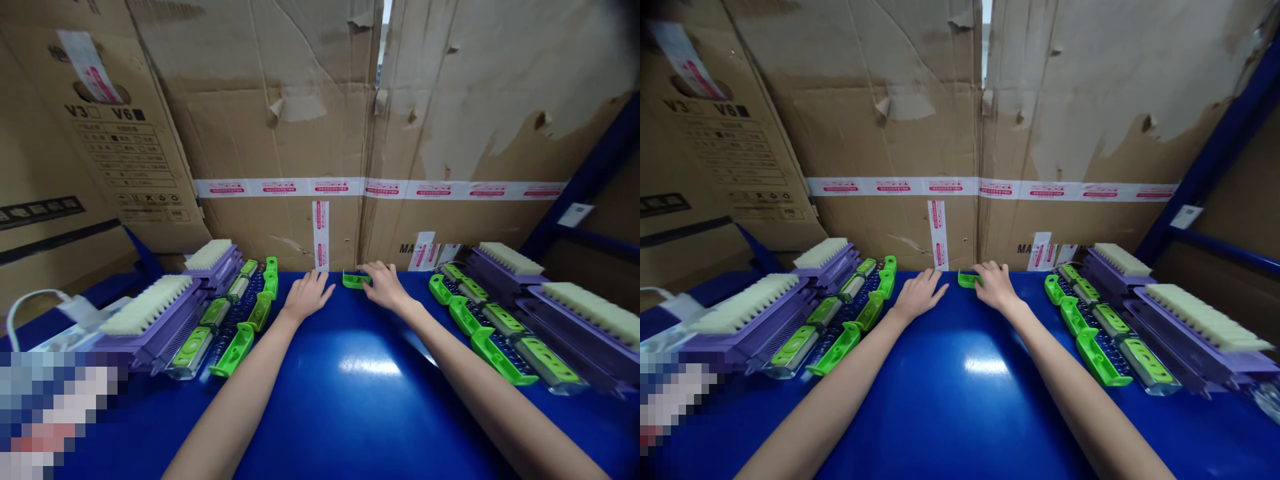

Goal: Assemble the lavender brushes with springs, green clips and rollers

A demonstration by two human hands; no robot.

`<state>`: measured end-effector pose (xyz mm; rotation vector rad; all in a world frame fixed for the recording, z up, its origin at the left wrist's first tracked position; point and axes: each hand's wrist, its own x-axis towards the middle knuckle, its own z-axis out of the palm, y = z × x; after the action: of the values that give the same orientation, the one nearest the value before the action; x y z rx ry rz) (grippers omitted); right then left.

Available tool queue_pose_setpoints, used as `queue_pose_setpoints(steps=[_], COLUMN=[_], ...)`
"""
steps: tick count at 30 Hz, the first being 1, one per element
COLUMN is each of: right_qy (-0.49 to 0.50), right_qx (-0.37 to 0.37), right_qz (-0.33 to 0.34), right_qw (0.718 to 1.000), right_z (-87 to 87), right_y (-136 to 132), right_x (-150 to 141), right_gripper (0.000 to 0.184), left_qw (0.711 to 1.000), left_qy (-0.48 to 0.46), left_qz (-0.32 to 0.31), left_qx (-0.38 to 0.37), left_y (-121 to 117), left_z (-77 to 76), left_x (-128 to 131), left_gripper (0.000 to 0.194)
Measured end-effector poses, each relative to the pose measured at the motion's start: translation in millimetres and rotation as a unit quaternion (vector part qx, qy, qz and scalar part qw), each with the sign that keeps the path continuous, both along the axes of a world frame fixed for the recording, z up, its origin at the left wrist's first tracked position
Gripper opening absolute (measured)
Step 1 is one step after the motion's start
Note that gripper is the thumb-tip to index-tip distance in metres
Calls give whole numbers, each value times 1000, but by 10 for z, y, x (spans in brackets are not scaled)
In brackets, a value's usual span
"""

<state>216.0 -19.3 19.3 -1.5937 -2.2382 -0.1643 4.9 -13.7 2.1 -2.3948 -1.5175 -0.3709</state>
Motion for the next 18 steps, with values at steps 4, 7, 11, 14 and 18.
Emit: queue_pose_setpoints(steps=[4, 7, 11, 14, 18], right_qy=[38, 105, 210, 200, 114], right_qx=[-3, -4, 23, 21, 13], right_qz=[-14, 26, 72, 89, 111], right_qw=[999, 994, 975, 976, 987], right_z=[-166, -260, -303, -319, -341], right_y=[-9, -19, -94, -160, -204], right_x=[-23, -32, -84, -125, -157], right_gripper=[49, 49, 41, 39, 39], left_qw=[997, 994, 991, 993, 995], left_qy=[28, 30, 15, 1, -19], left_qz=[-76, -109, -132, -119, -93], left_qx=[15, -2, -13, -17, -12], left_y=[-43, -47, -37, -9, 25], left_z=[21, 29, 10, -36, -99], left_x=[35, 62, 67, 51, 41], left_gripper=[51, 49, 54, 59, 56])
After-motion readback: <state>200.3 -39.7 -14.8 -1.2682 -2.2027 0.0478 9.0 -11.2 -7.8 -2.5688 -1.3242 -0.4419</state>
